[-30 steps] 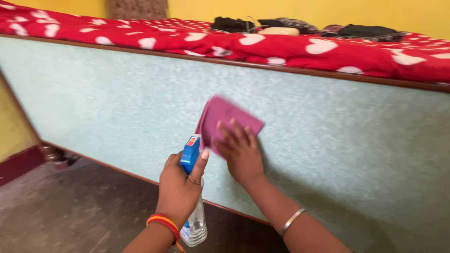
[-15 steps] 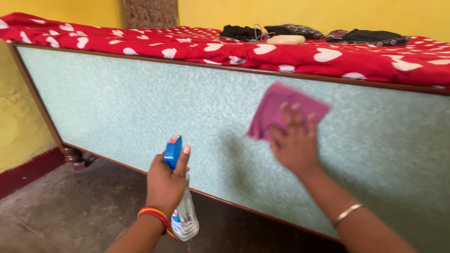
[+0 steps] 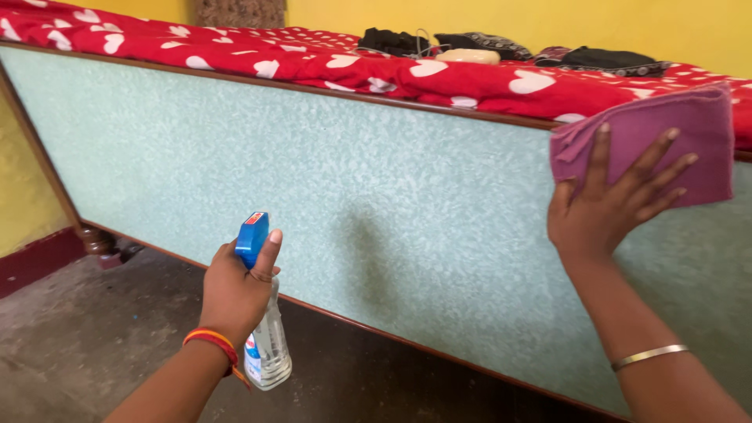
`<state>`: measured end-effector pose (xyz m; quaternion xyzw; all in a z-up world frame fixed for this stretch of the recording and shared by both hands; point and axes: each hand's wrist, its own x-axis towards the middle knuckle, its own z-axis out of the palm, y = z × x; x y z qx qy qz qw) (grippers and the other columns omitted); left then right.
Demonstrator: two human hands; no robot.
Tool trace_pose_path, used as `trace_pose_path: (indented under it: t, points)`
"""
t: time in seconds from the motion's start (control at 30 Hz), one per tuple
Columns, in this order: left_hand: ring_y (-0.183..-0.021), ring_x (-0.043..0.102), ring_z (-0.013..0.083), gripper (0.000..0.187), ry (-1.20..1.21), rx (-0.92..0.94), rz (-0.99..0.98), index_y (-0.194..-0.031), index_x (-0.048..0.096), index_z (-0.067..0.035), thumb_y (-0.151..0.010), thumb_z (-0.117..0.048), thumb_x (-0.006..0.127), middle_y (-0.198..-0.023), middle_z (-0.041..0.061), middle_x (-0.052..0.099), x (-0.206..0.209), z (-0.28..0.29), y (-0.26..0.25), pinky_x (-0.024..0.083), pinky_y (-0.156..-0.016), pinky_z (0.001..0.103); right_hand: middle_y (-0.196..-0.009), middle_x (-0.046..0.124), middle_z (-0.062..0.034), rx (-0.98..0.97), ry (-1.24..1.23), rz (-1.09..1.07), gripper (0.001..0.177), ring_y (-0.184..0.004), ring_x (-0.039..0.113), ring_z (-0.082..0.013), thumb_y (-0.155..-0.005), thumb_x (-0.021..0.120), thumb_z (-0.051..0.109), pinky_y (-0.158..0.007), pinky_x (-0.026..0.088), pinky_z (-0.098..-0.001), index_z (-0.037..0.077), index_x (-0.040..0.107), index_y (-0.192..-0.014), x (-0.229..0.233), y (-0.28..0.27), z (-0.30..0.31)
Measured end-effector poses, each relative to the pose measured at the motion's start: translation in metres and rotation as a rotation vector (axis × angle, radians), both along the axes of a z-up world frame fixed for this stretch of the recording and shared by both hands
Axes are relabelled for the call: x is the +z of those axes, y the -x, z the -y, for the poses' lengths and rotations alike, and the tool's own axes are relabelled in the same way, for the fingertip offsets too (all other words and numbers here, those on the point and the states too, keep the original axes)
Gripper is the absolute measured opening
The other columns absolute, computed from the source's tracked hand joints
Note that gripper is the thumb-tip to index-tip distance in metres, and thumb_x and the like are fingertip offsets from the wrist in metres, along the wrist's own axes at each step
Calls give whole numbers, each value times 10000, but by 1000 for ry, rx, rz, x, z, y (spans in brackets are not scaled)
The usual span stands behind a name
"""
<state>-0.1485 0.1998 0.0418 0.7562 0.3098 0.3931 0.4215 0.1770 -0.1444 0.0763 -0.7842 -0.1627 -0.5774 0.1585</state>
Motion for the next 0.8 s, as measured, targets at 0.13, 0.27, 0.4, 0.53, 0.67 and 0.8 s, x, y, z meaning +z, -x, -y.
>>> trace_pose_path:
  t: [0.13, 0.27, 0.4, 0.53, 0.67, 0.8]
  points:
    - [-697, 731, 230, 592, -46, 28, 13, -860, 674, 26, -907, -564, 656, -753, 138, 723, -5, -5, -12, 565, -702, 375, -1788, -31, -188, 66, 147, -9, 847, -1592, -55, -559, -1029, 594, 324, -1228, 2, -794, 432, 180, -1760, -24, 10, -66]
    - [-670, 714, 236, 576, -18, 19, 37, -833, 664, 29, -898, -543, 674, -741, 142, 708, -13, 3, -27, 571, -676, 384, -1742, -28, -45, 286, 450, 138, 738, -1577, -105, -358, -1030, 516, 366, -1238, -29, -719, 431, 193, -1691, -72, 32, -147]
    - [-694, 709, 282, 575, -29, 15, 13, -835, 668, 37, -891, -535, 673, -835, 171, 666, -25, 5, -43, 566, -676, 413, -1745, 3, -27, 313, 1092, -425, 641, -1554, -109, -266, -955, 474, 324, -1245, 0, -564, 362, 338, -1580, -140, 55, -204]
    - [-762, 658, 336, 560, -128, 27, -9, -888, 673, 16, -902, -544, 663, -898, 188, 636, -38, 6, -60, 526, -736, 446, -1716, 163, -19, 541, 1076, -143, 623, -1581, 32, -221, -890, 547, 300, -1261, 42, -480, 287, 483, -1510, -194, 59, -199]
    - [-775, 644, 347, 573, -109, -6, -34, -857, 673, 20, -908, -550, 654, -896, 186, 621, -40, 6, -66, 520, -752, 455, -1702, 139, 17, 497, 1110, -232, 641, -1566, 30, -190, -887, 518, 327, -1247, 8, -454, 303, 417, -1520, -178, 53, -199]
    - [-764, 660, 322, 574, -52, -41, -13, -856, 662, 13, -896, -560, 643, -908, 169, 608, -32, 10, -60, 537, -726, 444, -1735, 27, 21, 353, 1080, -338, 695, -1533, -47, -199, -937, 430, 388, -1207, -59, -489, 371, 236, -1604, -119, 48, -186]
